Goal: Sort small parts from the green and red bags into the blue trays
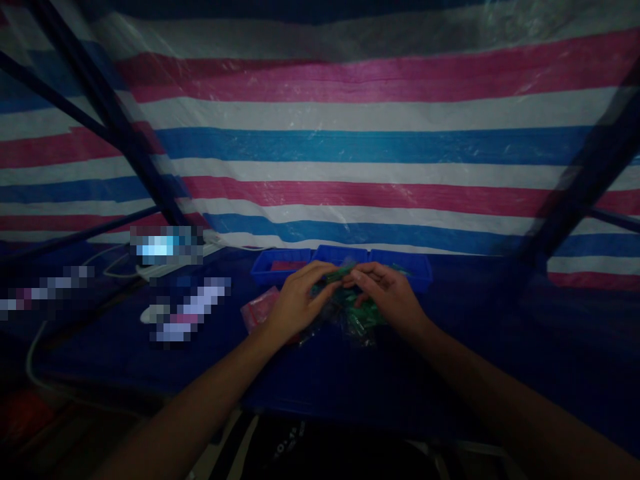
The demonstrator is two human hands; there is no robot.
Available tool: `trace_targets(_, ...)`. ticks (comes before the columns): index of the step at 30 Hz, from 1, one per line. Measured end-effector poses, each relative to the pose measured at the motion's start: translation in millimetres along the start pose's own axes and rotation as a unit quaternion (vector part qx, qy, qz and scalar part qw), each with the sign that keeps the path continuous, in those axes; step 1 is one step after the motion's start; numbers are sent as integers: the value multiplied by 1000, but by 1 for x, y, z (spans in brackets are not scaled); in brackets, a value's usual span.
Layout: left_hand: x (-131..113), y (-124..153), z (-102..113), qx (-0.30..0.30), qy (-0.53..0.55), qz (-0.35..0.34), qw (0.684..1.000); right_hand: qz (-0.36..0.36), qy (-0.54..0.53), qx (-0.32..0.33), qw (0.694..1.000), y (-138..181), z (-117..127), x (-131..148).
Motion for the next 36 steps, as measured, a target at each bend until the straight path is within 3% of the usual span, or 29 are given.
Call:
trace_targets(6, 2, 1, 6, -39, 0, 37, 999, 28, 38, -67, 997, -2, 6, -1)
trace_targets(10, -2, 2, 4, -23, 4, 43, 999, 8, 65, -26, 997, -2, 2, -4)
trace_targets(15, -6, 0, 3, -11, -19, 30, 999, -32, 71, -40, 996, -3, 5, -8)
trace_targets(20, -11, -4, 3, 4, -35, -21, 999, -18, 26, -50, 998, -8, 10, -10)
trace_targets(24, -9, -1, -2, 29, -7, -40, 999, -15, 19, -7, 1000, -4, 5, -6)
trace_targets(27, -6, 0, -3, 24, 11, -25, 999, 0, 36, 17, 999, 1, 0, 0)
trace_targets(33, -4, -1, 6, -18, -6, 26, 999, 46, 63, -68, 995, 1, 8, 4)
trace_targets(36, -4, 1, 4, 2, 21, 65, 998, 75, 127, -57, 987, 2, 5, 5)
Point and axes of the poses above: each hand's wrist, its own y-axis away from the middle knuckle, its own z-axis out of the back of the hand, x = y × z, the point moved 5 cm from there along -y, towards the middle knuckle, and after that the axes turned 15 degrees about -z, right-handed, at the moved point
